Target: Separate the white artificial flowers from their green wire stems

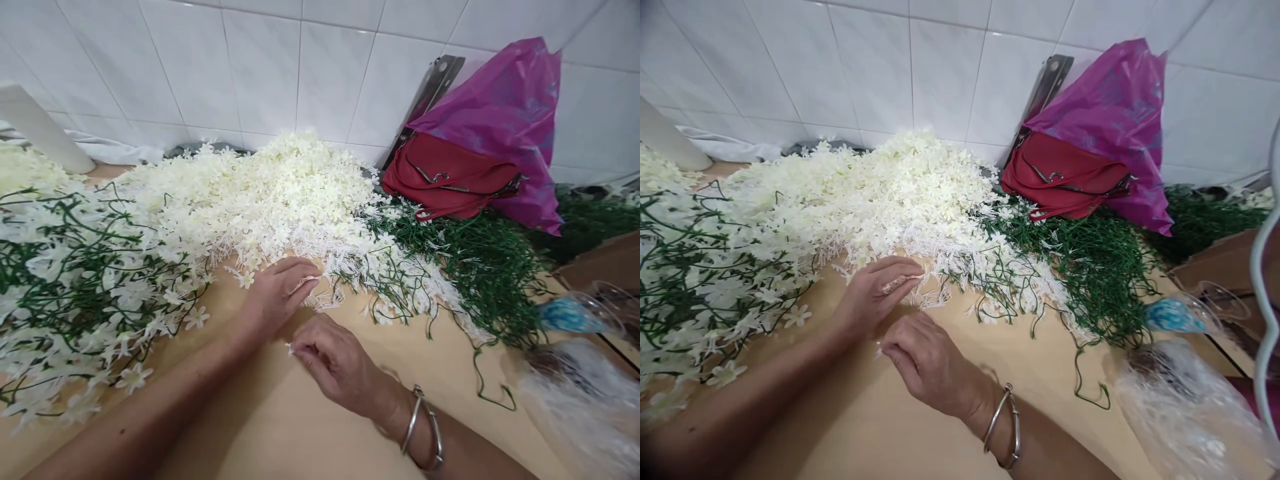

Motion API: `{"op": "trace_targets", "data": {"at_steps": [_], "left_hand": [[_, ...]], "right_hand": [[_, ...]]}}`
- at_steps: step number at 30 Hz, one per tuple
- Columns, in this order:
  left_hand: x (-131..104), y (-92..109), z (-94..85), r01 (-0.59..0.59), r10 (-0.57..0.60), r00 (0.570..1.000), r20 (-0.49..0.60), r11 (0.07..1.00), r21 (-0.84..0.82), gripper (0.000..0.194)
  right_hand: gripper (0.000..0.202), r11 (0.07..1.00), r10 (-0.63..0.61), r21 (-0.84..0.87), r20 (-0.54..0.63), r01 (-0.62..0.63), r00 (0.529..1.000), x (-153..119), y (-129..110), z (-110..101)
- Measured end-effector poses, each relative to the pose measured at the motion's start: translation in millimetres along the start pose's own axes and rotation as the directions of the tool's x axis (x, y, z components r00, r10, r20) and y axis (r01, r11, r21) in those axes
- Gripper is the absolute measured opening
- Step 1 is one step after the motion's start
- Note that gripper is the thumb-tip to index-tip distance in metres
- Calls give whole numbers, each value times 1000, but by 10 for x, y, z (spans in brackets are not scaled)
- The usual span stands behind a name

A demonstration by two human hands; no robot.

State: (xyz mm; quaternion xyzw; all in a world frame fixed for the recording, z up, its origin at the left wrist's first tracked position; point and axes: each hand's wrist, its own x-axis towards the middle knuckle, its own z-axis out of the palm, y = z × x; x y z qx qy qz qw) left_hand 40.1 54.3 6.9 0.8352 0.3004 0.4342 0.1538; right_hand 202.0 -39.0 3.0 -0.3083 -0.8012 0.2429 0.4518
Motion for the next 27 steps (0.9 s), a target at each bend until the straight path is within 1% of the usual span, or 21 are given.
{"op": "trace_targets", "data": {"at_steps": [1,3,4,6,8,9,10,11,12,13,14,15,16,17,18,19,20,23,25,27], "left_hand": [[58,2,56,-46,44,997,62,998,40,13],[195,16,180,-144,110,974,198,976,164,16],[267,27,240,-182,115,959,260,951,250,17],[398,50,334,-244,88,928,363,878,412,14],[487,63,371,-294,73,905,418,819,493,11],[511,62,363,-304,77,902,425,812,499,12],[521,56,337,-298,85,908,411,821,487,13],[518,47,293,-266,86,923,375,846,462,14],[505,36,233,-205,69,947,314,883,423,14],[484,24,161,-111,25,973,230,923,368,13],[455,14,78,9,-53,989,139,955,298,12],[421,6,-9,141,-156,986,57,967,211,15],[382,0,-96,269,-271,962,5,955,124,18],[338,-2,-179,376,-375,927,-21,926,39,22],[289,-2,-253,459,-460,887,-27,887,-42,24],[236,1,-316,516,-522,853,-24,849,-112,26],[180,7,-366,550,-562,827,-23,817,-172,27],[10,61,-441,580,-617,785,-59,765,-279,27],[-84,127,-442,590,-653,753,-78,723,-360,26],[-151,204,-421,597,-702,711,-40,633,-494,25]], "right_hand": [[13,1000,-22,-10,-2,22,1000,-1,-9,11],[14,1000,-19,-23,-14,19,1000,0,-5,19],[14,1000,-12,-27,-23,12,1000,1,4,18],[14,999,-17,-35,-40,15,999,4,25,13],[13,998,-32,-50,-47,29,998,5,44,10],[13,998,-34,-60,-49,31,998,4,52,8],[13,997,-35,-71,-51,31,998,3,58,7],[13,996,-30,-80,-54,26,998,1,63,6],[13,996,-24,-85,-57,19,998,-1,68,4],[13,996,-18,-88,-59,12,998,-3,71,1],[13,996,-12,-89,-62,7,998,-5,74,-3],[13,996,-7,-90,-63,1,998,-7,77,-7],[13,996,0,-90,-65,-6,998,-8,80,-12],[13,996,7,-91,-66,-13,998,-8,84,-17],[13,996,15,-91,-69,-21,998,-7,87,-23],[13,995,25,-91,-70,-32,997,-6,91,-28],[13,995,38,-91,-73,-45,997,-4,96,-34],[12,992,102,-70,-93,-109,990,4,109,-47],[10,984,176,-18,-117,-180,977,5,116,-51],[7,962,272,69,-143,-265,952,3,123,-50]]}}
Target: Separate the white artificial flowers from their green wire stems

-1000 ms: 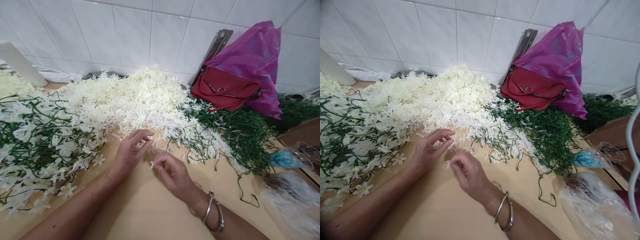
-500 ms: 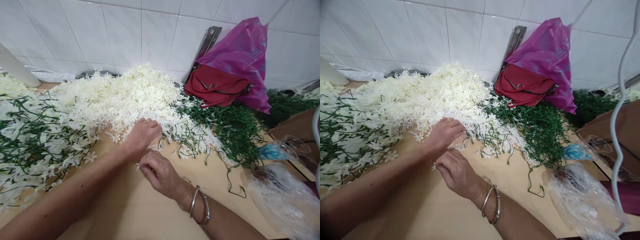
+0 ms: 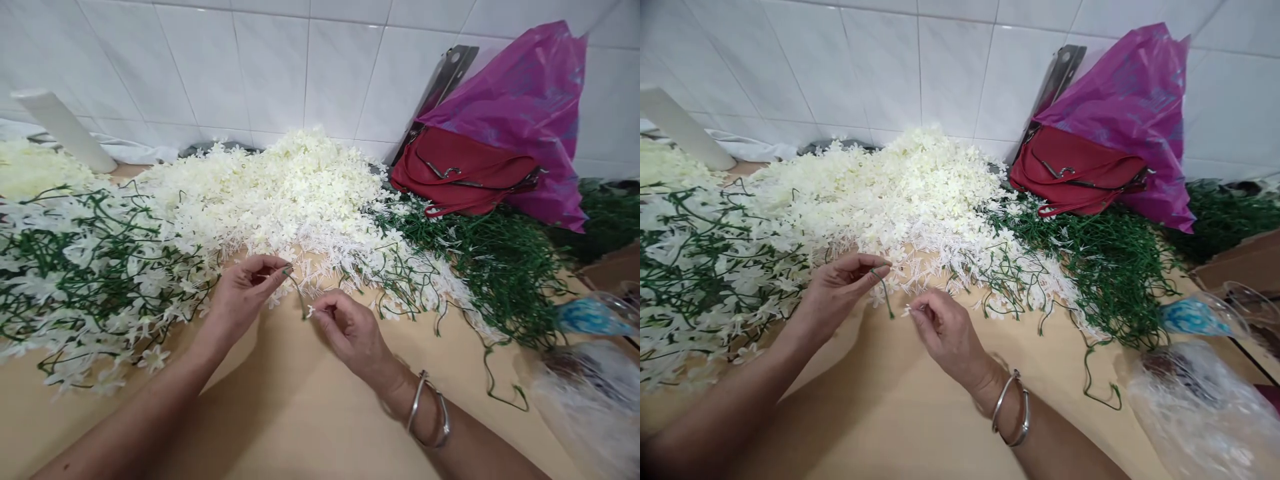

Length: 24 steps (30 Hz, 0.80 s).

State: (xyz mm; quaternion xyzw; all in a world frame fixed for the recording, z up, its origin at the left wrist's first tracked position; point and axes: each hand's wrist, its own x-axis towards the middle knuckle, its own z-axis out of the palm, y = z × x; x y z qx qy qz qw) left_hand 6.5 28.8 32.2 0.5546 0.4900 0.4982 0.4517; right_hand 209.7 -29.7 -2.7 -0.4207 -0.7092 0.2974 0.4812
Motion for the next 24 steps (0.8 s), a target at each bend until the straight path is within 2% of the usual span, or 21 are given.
{"op": "trace_targets", "data": {"at_steps": [4,8,13,20,24], "left_hand": [[-141,-3,66,187,-164,981,106,942,-279,26],[-212,-47,127,311,-245,947,205,854,-417,22],[-259,-104,211,373,-283,925,253,799,-472,24],[-301,-97,265,406,-325,913,245,769,-494,27],[-315,-115,267,413,-330,909,253,790,-453,28]], "right_hand": [[5,952,209,240,-57,-190,976,12,5,1],[12,878,331,385,-56,-285,942,47,-16,-5],[14,845,370,433,-50,-314,928,76,-42,-18],[15,801,385,508,-30,-318,922,66,-42,11],[18,803,405,503,-67,-320,912,52,-46,24]]}}
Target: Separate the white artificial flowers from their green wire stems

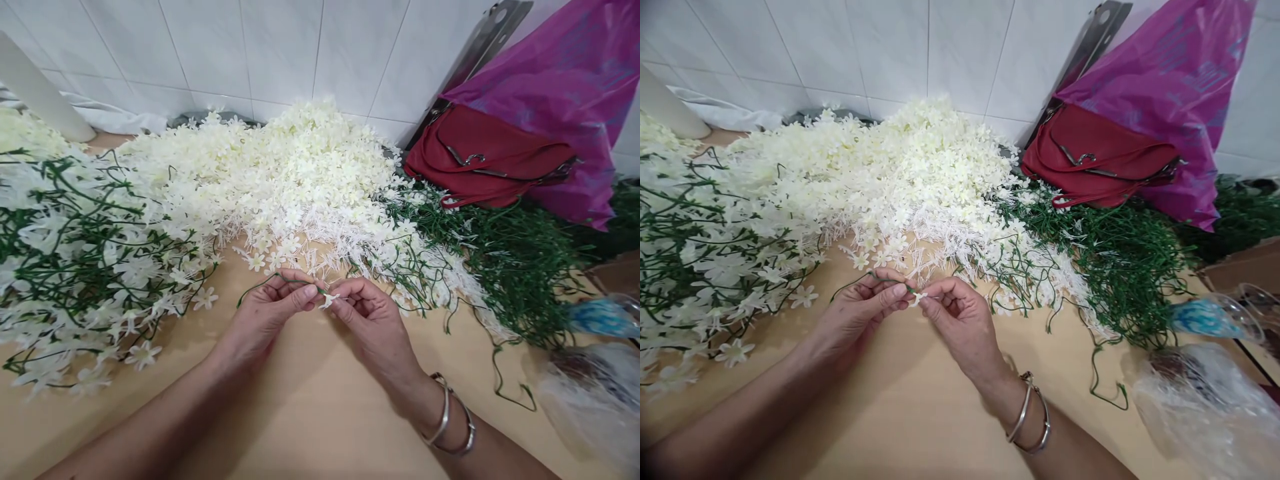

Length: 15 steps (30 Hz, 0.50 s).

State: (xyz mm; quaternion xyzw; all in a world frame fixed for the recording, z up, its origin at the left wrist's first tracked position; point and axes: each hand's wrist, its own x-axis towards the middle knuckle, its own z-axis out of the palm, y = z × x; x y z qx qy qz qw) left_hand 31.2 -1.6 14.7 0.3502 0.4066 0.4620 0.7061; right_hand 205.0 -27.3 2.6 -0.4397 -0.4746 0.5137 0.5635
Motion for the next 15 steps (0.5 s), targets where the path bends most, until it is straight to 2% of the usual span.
{"op": "trace_targets", "data": {"at_steps": [10,15], "left_hand": [[-49,-39,28,-76,72,997,42,994,83,21],[-89,-15,79,-152,148,988,35,978,144,16]], "right_hand": [[17,999,-13,-36,10,14,1000,-16,-44,0],[11,991,-87,-106,-18,84,996,-35,-57,10]]}}
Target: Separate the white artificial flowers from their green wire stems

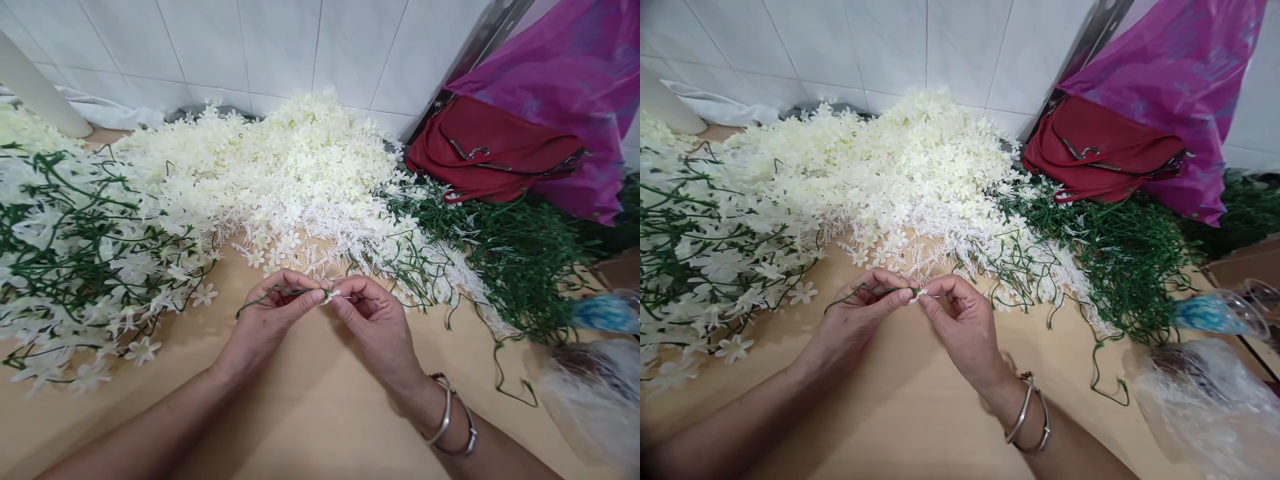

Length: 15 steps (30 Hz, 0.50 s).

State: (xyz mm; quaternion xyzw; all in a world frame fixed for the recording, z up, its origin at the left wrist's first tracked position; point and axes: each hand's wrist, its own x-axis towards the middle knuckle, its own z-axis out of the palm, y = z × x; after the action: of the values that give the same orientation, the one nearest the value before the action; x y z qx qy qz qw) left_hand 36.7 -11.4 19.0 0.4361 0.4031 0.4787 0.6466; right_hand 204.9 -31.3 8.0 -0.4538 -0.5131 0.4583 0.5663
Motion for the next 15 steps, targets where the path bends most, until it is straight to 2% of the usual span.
{"op": "trace_targets", "data": {"at_steps": [6,15], "left_hand": [[-6,-13,37,29,-29,999,-35,1000,-3,22],[-24,-152,5,41,-42,999,-10,998,-38,25]], "right_hand": [[5,985,-149,-91,18,150,989,16,-6,-18],[9,993,-91,-71,32,93,995,-16,7,0]]}}
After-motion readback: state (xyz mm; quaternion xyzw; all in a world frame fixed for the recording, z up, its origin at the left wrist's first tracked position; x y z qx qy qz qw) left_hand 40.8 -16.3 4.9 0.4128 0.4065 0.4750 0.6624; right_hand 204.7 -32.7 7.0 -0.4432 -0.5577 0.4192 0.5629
